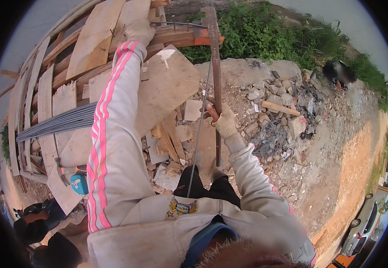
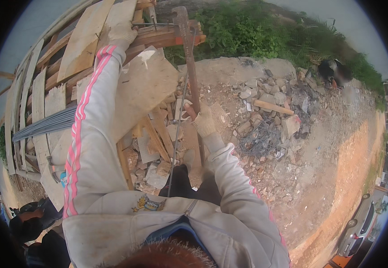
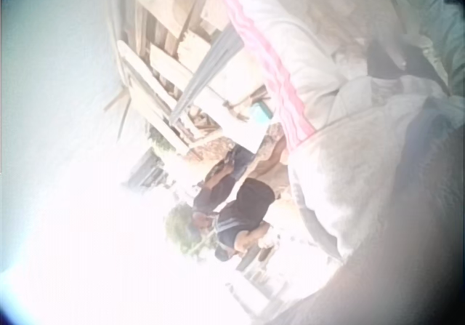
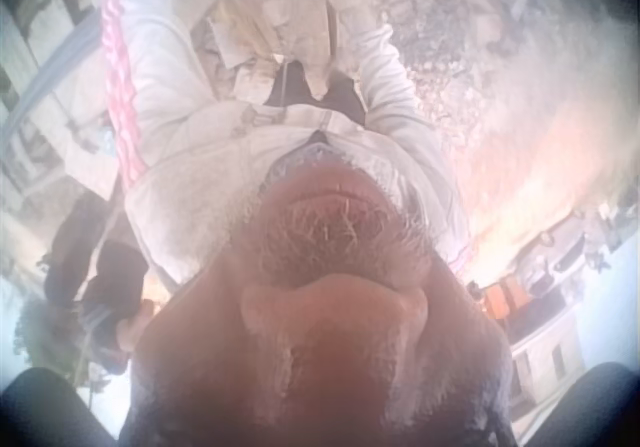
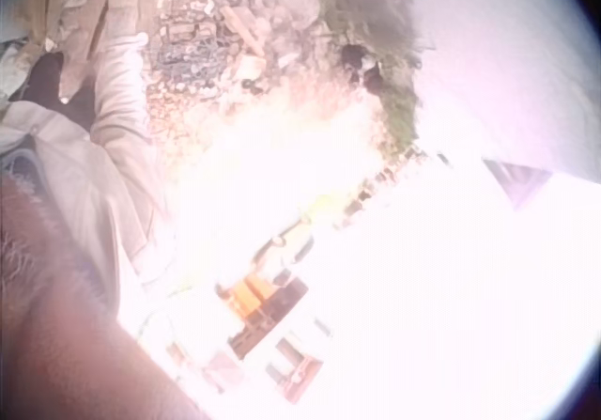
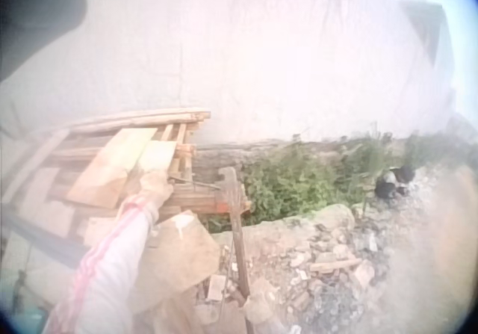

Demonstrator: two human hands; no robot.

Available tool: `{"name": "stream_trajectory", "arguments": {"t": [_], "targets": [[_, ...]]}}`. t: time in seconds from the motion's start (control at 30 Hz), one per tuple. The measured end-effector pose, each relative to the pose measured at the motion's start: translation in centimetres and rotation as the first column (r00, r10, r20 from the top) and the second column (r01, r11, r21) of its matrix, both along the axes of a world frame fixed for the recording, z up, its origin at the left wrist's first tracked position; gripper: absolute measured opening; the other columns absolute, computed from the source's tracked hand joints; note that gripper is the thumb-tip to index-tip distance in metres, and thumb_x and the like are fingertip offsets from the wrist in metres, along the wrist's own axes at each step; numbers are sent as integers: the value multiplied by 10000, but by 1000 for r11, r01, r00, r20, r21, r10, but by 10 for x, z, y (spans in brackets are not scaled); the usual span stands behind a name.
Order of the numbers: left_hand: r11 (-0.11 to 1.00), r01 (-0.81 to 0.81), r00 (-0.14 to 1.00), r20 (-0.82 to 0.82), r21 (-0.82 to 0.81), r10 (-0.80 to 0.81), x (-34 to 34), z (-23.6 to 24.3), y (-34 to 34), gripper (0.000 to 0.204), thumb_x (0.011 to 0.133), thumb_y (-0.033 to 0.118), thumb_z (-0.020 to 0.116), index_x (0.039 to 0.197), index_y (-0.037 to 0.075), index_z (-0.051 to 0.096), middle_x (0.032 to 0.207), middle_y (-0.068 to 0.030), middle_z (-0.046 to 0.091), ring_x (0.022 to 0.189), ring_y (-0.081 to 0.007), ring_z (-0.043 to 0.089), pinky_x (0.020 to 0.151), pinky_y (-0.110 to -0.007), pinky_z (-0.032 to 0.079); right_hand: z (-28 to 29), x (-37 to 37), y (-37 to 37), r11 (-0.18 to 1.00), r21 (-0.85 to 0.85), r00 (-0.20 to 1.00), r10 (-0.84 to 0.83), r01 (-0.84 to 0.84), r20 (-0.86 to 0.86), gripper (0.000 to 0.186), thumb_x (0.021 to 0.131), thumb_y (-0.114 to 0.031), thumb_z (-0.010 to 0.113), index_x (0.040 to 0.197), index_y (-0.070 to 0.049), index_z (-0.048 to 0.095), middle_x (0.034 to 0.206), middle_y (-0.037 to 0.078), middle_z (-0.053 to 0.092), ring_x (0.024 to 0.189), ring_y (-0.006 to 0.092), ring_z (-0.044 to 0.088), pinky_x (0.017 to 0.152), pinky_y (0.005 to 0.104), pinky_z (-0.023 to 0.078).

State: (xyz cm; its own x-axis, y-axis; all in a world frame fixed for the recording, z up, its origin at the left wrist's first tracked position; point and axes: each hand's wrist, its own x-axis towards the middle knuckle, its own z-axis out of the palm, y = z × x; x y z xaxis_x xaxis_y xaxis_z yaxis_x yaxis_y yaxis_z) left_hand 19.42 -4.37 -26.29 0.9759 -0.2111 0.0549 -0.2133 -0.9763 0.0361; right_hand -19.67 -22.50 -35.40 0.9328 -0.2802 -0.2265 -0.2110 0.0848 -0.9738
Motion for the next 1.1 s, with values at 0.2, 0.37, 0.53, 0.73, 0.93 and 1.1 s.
{"name": "stream_trajectory", "arguments": {"t": [0.2,0.37,0.53,0.73,0.93,1.1], "targets": [[994,-84,974,216,64,68,14,-12,1,440,947,437,645,1288,165,698,1360,-146,640,1210,-370,643,980,-503,528,19,11,5,990,139,997,44,-34,-66,482,979,-371,725,1229,31,634,876,77,706,674,117,642,547,250,463],[962,180,928,288,207,-236,15,24,23,350,929,344,679,1211,140,706,1284,-145,668,1134,-359,668,946,-503,524,22,5,-6,990,131,999,-45,45,-3,385,1006,-304,678,1168,45,655,766,52,693,655,109,626,583,262,459],[939,344,913,235,2,-335,-24,123,28,310,953,301,661,1190,105,707,1072,-191,717,1027,-371,683,897,-456,527,39,6,-20,990,123,995,-78,71,57,445,994,-349,710,1177,49,631,783,62,689,666,132,642,605,278,479],[887,391,915,208,-247,-345,-59,142,73,296,995,280,657,1192,69,721,933,-211,715,865,-351,666,819,-434,518,51,18,-105,984,-123,990,-119,128,80,440,984,-386,735,1118,23,645,731,36,637,621,125,607,571,273,490],[798,323,945,220,-510,-242,-161,63,113,249,959,260,703,1120,72,728,884,-197,699,778,-332,667,715,-441,511,101,12,-184,964,-262,999,31,-37,-26,388,929,-346,787,1049,7,679,689,9,617,566,92,557,501,266,410],[762,147,984,170,-631,-49,-205,8,103,224,915,239,726,1049,60,737,829,-200,676,762,-358,644,697,-454,485,137,50,-224,904,-371,977,175,-210,-126,340,933,-323,776,998,-13,652,639,-5,568,522,87,507,472,274,356]]}}
